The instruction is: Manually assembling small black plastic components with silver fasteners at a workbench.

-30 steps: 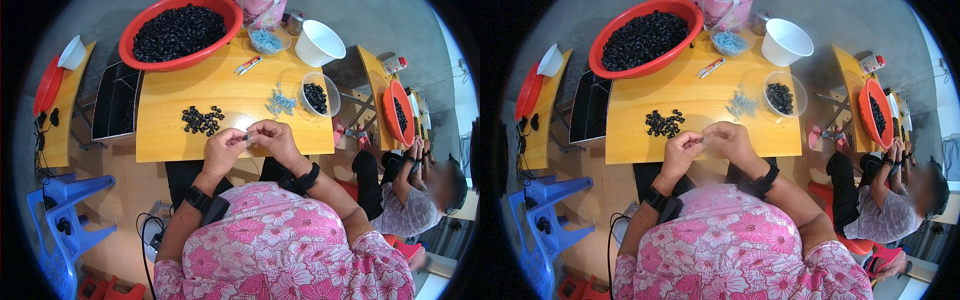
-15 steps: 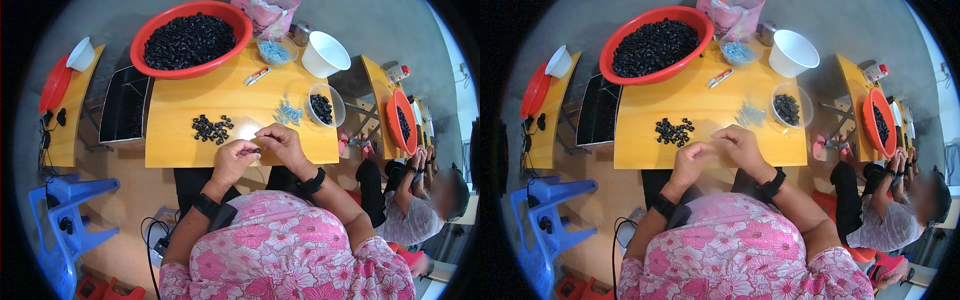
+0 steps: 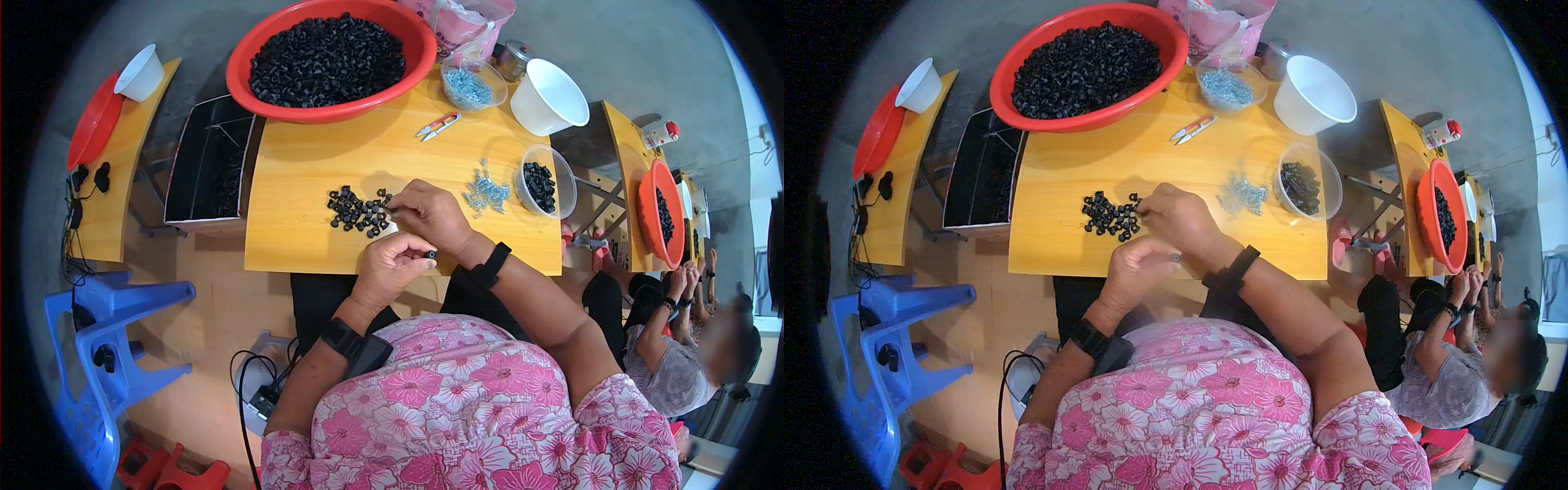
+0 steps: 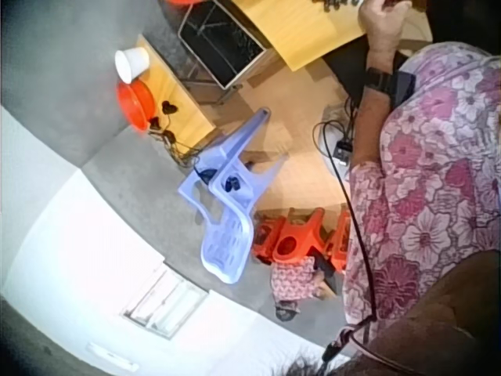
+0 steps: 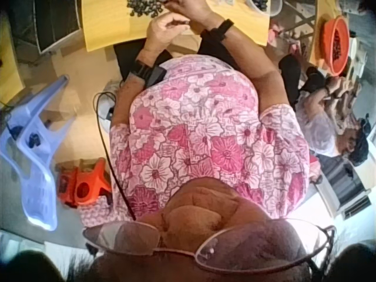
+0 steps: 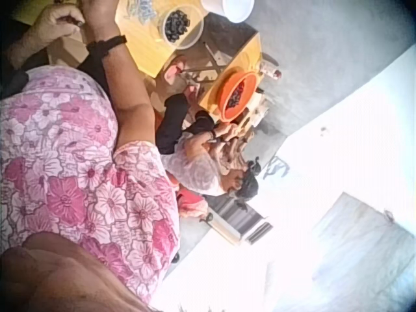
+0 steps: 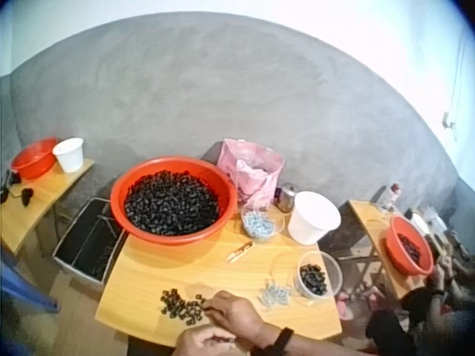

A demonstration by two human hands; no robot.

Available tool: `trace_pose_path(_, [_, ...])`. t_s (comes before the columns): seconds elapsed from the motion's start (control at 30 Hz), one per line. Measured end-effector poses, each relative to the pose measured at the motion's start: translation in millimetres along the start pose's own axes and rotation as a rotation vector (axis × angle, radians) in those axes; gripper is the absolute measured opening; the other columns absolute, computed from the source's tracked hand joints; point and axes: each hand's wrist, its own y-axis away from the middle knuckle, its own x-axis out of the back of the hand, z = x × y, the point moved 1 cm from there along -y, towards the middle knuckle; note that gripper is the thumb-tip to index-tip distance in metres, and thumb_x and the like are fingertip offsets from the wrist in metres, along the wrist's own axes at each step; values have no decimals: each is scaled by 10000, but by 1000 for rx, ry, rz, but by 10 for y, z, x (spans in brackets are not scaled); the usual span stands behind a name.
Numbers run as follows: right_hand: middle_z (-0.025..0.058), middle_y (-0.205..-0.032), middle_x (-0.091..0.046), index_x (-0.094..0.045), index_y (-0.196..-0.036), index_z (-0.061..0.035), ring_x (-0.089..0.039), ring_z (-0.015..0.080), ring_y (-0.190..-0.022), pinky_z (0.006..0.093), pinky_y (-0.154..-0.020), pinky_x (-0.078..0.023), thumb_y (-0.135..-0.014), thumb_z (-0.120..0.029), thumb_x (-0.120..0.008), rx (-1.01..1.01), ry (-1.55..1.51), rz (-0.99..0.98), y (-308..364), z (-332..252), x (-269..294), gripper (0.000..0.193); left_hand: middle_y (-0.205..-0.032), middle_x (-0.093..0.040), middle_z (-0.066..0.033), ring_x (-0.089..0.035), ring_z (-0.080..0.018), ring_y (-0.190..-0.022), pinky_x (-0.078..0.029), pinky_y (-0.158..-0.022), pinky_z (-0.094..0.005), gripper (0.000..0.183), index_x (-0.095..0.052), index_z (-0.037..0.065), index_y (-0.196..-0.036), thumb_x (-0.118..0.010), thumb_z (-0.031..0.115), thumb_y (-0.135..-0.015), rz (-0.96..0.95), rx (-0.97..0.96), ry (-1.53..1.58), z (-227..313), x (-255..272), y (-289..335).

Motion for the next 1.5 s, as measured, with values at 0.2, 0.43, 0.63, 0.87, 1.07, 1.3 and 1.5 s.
trace_pose_path(0.2, [115, -851, -619, -680, -906, -61, -639, 291, -750, 351, -665, -518, -733, -40, -690, -26, 187, -32, 17, 7, 10, 175, -882, -654, -23, -616, -83, -816, -503, -745, -233, 147, -662, 9, -922, -704, -10, -782, 8, -17, -15, 18, -9, -5])
trace_pose_path(0.43, [101, -868, -605, -664, -884, -86, -625, 308, -750, 374, -672, -522, -738, -72, -686, 8, 327, -109, 177, -51, 175, 148, -886, -663, -11, -622, -88, -838, -508, -762, -244, 132, -664, 19, -931, -682, -14, -804, 9, -7, -44, 38, -31, -6])
trace_pose_path(0.63, [96, -854, -580, -611, -912, -68, -612, 307, -796, 372, -702, -517, -742, -37, -671, 113, 337, -110, 374, -30, 204, 183, -832, -633, -23, -613, -77, -762, -511, -692, -214, 157, -663, 8, -917, -708, -30, -771, 63, -39, 19, -54, -65, -28])
trace_pose_path(0.87, [112, -874, -635, -643, -890, -17, -617, 244, -828, 318, -747, -500, -803, -48, -629, -205, -183, 64, 591, 9, 278, 94, -856, -642, -28, -623, -83, -788, -517, -729, -220, 162, -666, 16, -940, -702, -17, -785, 74, -11, -39, -20, -96, -37])
trace_pose_path(1.07, [29, -897, -659, -677, -978, 10, -591, 82, -840, 243, -757, -486, -886, -43, -602, -390, -519, 124, 729, -11, 348, 129, -893, -652, -20, -613, -76, -834, -503, -778, -224, 152, -649, 1, -954, -660, -45, -809, 89, 2, -62, -28, -114, -40])
trace_pose_path(1.3, [12, -922, -664, -686, -990, 1, -593, 72, -831, 232, -754, -490, -887, -30, -608, -434, -610, 77, 768, -128, 439, 133, -878, -651, -14, -609, -70, -801, -507, -747, -218, 157, -648, -2, -959, -674, -32, -807, 103, -26, -100, -29, -119, -41])
trace_pose_path(1.5, [3, -889, -666, -672, -989, 13, -598, 64, -834, 226, -749, -497, -879, -18, -620, -480, -687, 55, 759, -150, 386, 126, -862, -650, -14, -603, -64, -783, -504, -732, -211, 151, -644, -11, -954, -681, -21, -808, 106, -22, -89, -70, -109, -51])
